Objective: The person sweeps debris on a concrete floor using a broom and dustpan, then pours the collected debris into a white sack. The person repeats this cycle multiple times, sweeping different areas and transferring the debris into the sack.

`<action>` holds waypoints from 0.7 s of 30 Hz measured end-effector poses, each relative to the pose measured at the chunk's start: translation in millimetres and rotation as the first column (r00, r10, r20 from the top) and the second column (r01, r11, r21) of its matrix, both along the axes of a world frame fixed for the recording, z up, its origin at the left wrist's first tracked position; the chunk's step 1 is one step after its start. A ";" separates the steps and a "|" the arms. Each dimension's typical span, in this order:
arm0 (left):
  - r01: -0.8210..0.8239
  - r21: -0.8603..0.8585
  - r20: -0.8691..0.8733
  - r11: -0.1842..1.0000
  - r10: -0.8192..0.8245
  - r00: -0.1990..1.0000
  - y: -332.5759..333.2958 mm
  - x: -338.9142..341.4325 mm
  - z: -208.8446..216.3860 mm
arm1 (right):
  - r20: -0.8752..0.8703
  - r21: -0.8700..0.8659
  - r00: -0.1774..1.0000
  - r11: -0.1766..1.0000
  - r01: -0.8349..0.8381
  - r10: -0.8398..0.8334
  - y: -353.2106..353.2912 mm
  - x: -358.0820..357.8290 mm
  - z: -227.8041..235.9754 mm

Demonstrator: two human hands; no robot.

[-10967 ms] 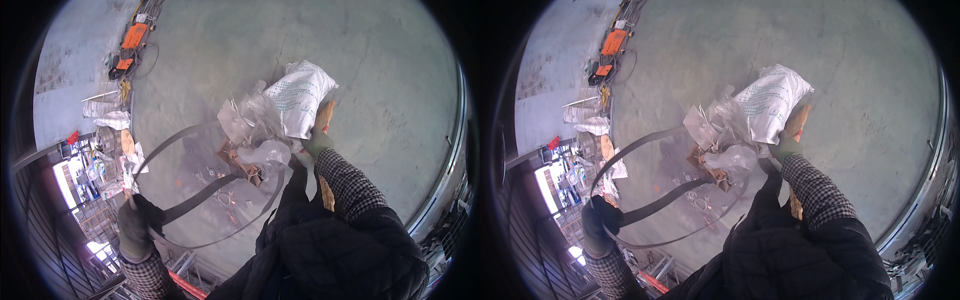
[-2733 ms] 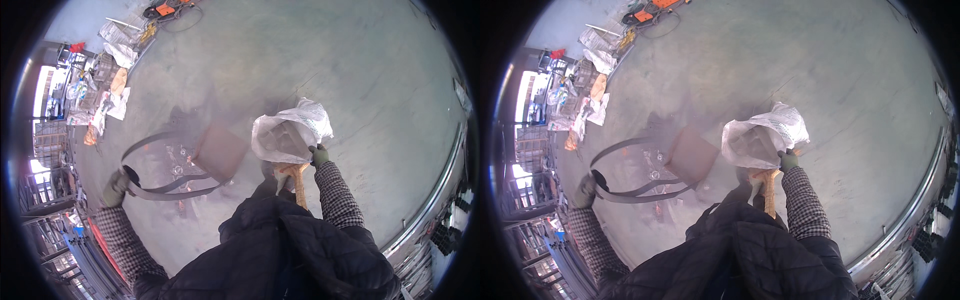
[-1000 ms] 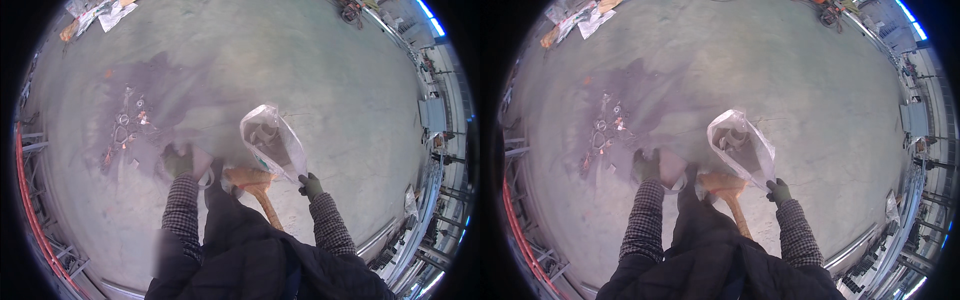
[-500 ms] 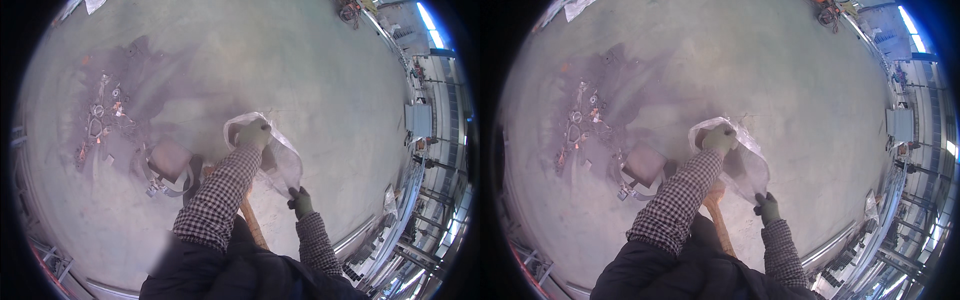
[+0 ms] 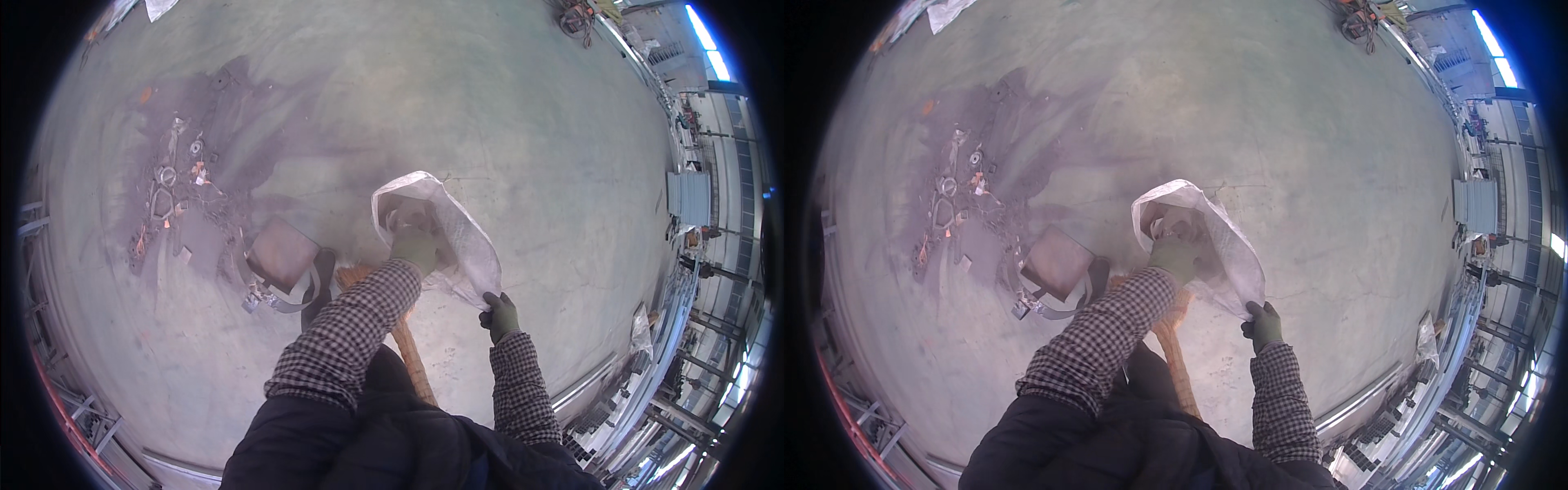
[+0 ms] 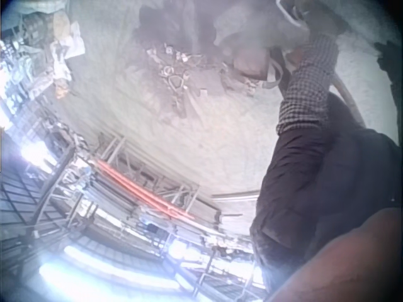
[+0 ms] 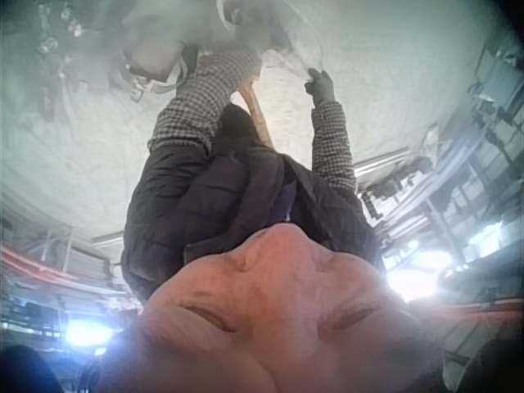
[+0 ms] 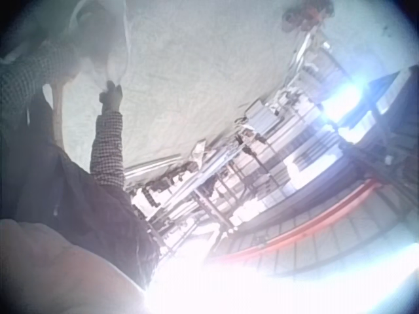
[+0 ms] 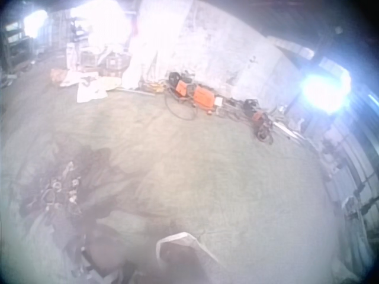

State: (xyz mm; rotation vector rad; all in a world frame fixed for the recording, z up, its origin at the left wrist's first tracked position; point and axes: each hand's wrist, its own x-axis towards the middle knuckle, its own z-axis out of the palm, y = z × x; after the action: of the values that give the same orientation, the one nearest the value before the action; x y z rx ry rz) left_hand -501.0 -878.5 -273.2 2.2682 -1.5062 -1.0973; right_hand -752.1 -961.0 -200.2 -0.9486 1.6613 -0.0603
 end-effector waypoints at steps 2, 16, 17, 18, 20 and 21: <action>-0.148 -0.236 0.010 0.960 0.155 0.988 16.8 18.6 9.5 | -0.009 -0.002 1.000 1.000 -0.002 0.002 2.0 -3.9 1.2; -0.157 0.295 -0.274 0.942 0.241 0.931 39.7 45.9 -31.5 | -0.027 -0.192 0.977 0.961 0.201 -0.210 22.7 -71.4 -12.7; -0.188 0.265 -0.322 0.946 0.270 0.908 39.1 28.1 -19.3 | -0.051 -0.247 0.955 0.931 0.270 -0.291 16.7 -80.3 -11.4; -0.212 0.295 -0.334 0.932 0.308 0.891 31.3 11.3 -4.6 | -0.008 -0.320 0.949 0.900 0.295 -0.314 6.7 -88.5 -9.3; -0.251 0.265 -0.451 0.931 0.350 0.821 16.9 -19.0 31.0 | 0.079 -0.383 0.942 0.863 0.330 -0.326 -20.3 -110.6 9.6; -0.278 0.195 -0.544 0.941 0.339 0.768 9.2 -25.7 46.4 | 0.078 -0.391 0.931 0.848 0.356 -0.355 -39.0 -117.1 18.0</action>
State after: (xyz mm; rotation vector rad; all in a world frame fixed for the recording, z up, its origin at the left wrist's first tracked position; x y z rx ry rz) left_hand -526.7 -869.3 -226.8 1.8849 -0.8164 -1.5841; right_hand -869.2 -1000.0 -182.2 -0.9213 1.8422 -0.6786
